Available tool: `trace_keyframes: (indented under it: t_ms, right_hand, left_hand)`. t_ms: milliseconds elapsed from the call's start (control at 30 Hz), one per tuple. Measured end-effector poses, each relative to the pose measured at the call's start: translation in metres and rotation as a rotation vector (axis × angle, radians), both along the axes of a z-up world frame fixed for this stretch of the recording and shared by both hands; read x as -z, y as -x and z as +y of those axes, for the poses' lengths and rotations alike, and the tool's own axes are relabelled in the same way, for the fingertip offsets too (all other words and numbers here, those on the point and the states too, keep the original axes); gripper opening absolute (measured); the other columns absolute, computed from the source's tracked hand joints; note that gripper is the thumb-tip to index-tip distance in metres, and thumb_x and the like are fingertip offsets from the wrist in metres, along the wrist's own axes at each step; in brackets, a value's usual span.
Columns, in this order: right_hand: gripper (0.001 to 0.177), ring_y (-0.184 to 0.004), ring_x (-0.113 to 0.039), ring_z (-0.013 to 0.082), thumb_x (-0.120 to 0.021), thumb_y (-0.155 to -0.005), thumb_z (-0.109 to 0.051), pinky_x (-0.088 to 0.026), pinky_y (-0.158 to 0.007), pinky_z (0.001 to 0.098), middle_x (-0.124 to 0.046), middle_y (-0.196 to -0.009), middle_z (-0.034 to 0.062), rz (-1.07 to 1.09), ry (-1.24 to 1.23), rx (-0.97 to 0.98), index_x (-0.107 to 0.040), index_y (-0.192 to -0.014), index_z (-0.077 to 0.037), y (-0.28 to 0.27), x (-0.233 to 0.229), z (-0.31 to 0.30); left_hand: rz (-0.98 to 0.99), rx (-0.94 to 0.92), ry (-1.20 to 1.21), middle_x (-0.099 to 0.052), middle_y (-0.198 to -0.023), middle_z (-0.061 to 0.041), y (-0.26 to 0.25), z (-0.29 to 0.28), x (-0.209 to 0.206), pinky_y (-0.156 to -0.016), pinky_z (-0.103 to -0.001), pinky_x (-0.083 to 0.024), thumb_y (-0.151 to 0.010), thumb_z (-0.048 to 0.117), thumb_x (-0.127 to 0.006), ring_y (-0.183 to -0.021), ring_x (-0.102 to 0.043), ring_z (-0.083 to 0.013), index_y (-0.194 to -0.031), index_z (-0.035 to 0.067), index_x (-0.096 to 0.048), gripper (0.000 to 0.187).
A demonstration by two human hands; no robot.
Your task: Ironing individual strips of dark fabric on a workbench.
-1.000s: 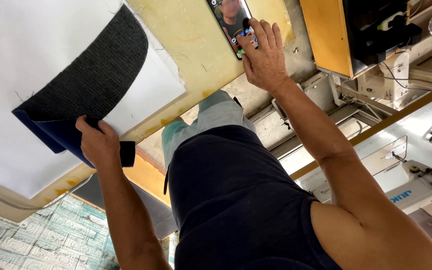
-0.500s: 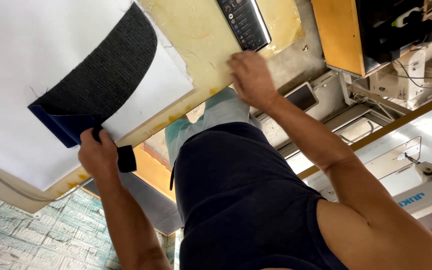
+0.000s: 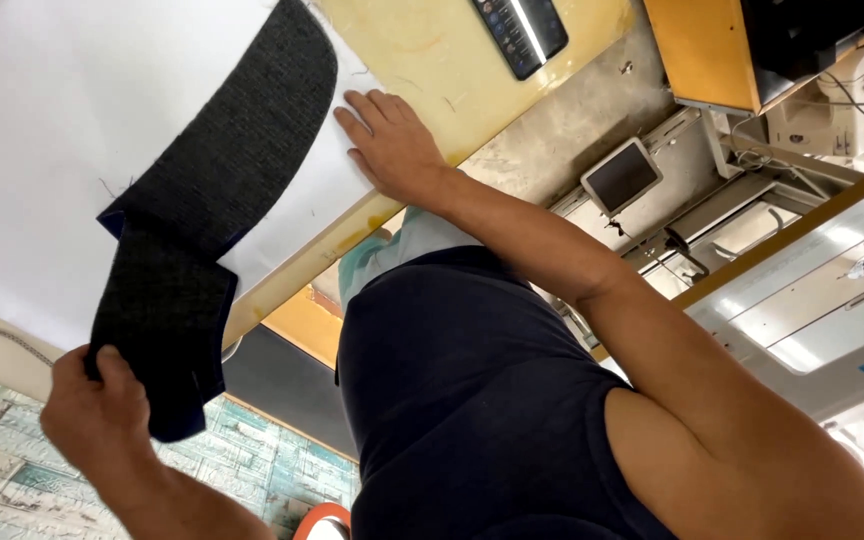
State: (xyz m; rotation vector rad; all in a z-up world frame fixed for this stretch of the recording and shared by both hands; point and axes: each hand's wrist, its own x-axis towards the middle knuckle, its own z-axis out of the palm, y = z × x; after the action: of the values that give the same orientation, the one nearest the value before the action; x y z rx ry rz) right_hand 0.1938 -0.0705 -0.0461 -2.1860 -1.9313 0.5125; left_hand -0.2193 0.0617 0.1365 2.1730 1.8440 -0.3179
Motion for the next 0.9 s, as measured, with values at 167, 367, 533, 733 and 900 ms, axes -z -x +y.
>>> trace_keyframes:
  t_ms: [167,367,533,733,900]
  right_hand:
    - [0.052,-0.135,-0.046,0.0403,-0.061,-0.106,-0.033,-0.037,-0.115,0.0539,-0.047,-0.152,0.0204,-0.059,0.036,0.057,-0.051,-0.147,-0.004,0.009,-0.002,0.009]
    - [0.056,-0.144,-0.04,0.043,-0.062,-0.109,-0.036,-0.028,-0.122,0.0559,-0.036,-0.16,0.0215,-0.131,0.033,0.132,-0.047,-0.153,-0.003,0.017,0.002,0.017]
    - [0.05,-0.141,-0.043,0.0419,-0.066,-0.107,-0.028,-0.031,-0.12,0.0565,-0.042,-0.155,0.021,-0.036,-0.051,0.147,-0.051,-0.148,-0.003,0.013,-0.004,0.011]
    - [0.05,-0.132,-0.051,0.0448,-0.079,-0.096,-0.012,-0.041,-0.112,0.0642,-0.049,-0.146,0.0239,-0.031,-0.235,0.303,-0.055,-0.139,-0.003,-0.041,-0.014,-0.051]
    - [0.053,-0.134,-0.044,0.0492,-0.073,-0.104,-0.026,-0.036,-0.113,0.0669,-0.036,-0.148,0.0291,-0.115,-0.13,0.436,-0.05,-0.146,-0.004,-0.131,-0.026,-0.088]
  left_hand:
    - [0.089,-0.024,0.057,-0.074,-0.086,-0.016,0.019,0.014,-0.026,-0.066,-0.049,-0.056,-0.12,0.023,-0.061,-0.075,-0.068,-0.035,-0.123,0.002,-0.079,0.027]
    - [0.142,-0.034,0.021,-0.074,-0.086,-0.011,0.058,0.027,-0.027,-0.066,-0.047,-0.057,-0.12,0.027,-0.064,-0.076,-0.069,-0.0313,-0.118,0.008,-0.081,0.025]
    - [0.071,-0.118,0.257,-0.073,-0.109,-0.024,-0.017,0.034,-0.047,-0.082,-0.057,-0.05,-0.111,0.031,-0.053,-0.097,-0.065,-0.0466,-0.129,0.002,-0.073,0.04]
    - [-0.097,0.047,0.395,-0.073,-0.098,-0.024,-0.088,0.013,0.033,-0.079,-0.053,-0.047,-0.104,0.035,-0.05,-0.091,-0.065,-0.0478,-0.121,0.006,-0.07,0.039]
    - [-0.181,0.031,0.394,-0.072,-0.107,-0.026,-0.135,-0.014,0.101,-0.088,-0.057,-0.044,-0.104,0.035,-0.046,-0.103,-0.062,-0.0526,-0.125,0.004,-0.067,0.043]
